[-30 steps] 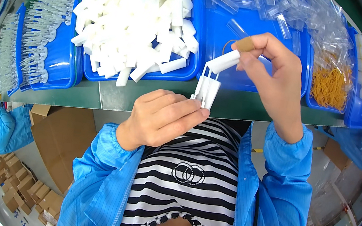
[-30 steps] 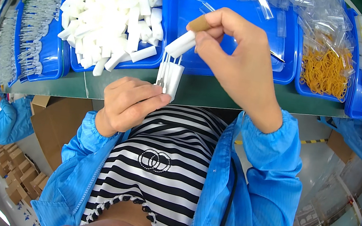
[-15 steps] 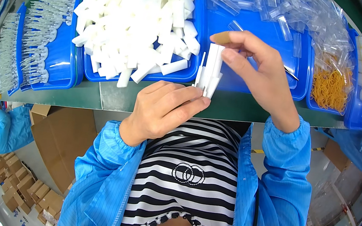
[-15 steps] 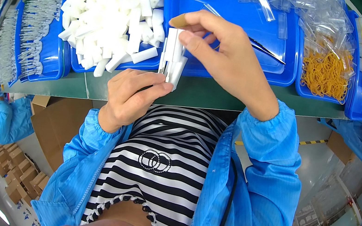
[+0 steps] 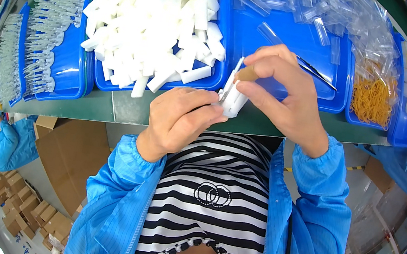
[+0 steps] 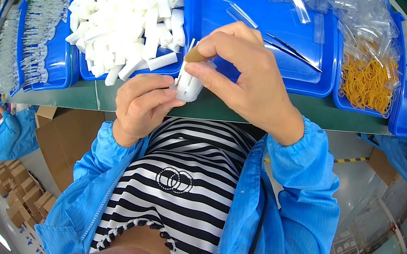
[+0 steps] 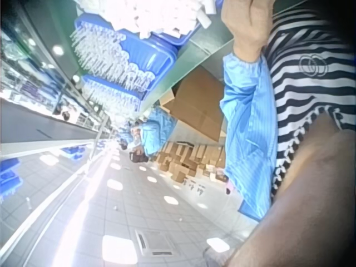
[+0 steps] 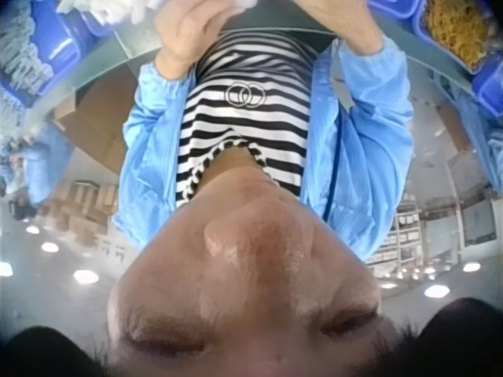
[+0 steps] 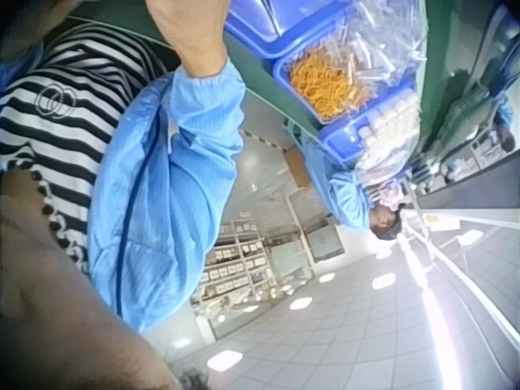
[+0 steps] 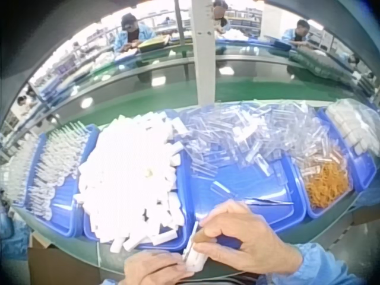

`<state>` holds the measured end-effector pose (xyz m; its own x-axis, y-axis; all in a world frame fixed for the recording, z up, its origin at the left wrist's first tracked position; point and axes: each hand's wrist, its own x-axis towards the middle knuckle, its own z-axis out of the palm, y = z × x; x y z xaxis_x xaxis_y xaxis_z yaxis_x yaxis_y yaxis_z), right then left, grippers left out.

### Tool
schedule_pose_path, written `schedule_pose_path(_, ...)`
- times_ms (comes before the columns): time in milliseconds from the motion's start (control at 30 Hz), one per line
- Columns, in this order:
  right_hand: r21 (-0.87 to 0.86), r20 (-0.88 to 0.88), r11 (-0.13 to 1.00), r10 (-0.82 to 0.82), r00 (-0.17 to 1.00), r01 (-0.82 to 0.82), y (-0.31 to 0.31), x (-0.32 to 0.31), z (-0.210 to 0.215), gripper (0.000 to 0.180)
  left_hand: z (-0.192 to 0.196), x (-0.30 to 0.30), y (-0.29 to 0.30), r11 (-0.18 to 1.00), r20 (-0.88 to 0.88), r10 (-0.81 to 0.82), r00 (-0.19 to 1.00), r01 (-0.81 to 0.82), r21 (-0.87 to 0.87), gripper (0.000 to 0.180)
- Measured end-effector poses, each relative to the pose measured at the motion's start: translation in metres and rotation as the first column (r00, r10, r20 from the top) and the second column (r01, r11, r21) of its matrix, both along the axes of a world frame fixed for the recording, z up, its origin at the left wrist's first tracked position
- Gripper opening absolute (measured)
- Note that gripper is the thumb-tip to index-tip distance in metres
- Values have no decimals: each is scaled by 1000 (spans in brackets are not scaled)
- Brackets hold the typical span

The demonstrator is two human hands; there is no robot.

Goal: The person secures bundles of clear plastic tubes containing white foam pieces with rubber bands and places them into a tray. The person then assembles new bundles by inserting white foam pieces into clear plastic sleeves by hand.

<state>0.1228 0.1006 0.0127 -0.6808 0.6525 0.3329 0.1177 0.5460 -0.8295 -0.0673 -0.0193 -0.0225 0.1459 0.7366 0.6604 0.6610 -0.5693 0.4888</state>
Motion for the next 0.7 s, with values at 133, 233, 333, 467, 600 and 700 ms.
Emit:
schedule_pose_path(133, -189, -98, 980, -76, 992, 56, -16, -3, -9, 15, -1, 5, -1, 998, 150, 69, 986, -68, -10, 35)
schedule_pose_path(233, -337, -272, 938, -183, 945, 85, -24, -13, -9, 17, 13, 7, -1, 985, 373, 123, 920, -68, -157, 34)
schedule_pose_path(333, -371, -265, 922, -216, 940, 108, -25, -21, -6, 19, 7, 1, -12, 982, 390, 123, 913, -54, -183, 34)
schedule_pose_path(467, -77, -121, 986, -157, 980, 148, -7, -29, -6, 24, 16, -10, -20, 980, 188, 194, 963, -181, -87, 38)
schedule_pose_path(600, 304, 194, 939, -224, 955, 159, -1, -40, -11, 32, 13, -15, -26, 969, 126, 245, 961, -239, -58, 37)
schedule_pose_path(700, 489, 190, 861, -258, 947, 137, 3, -45, -24, 34, 7, -14, -23, 978, 139, 210, 968, -206, -40, 36)
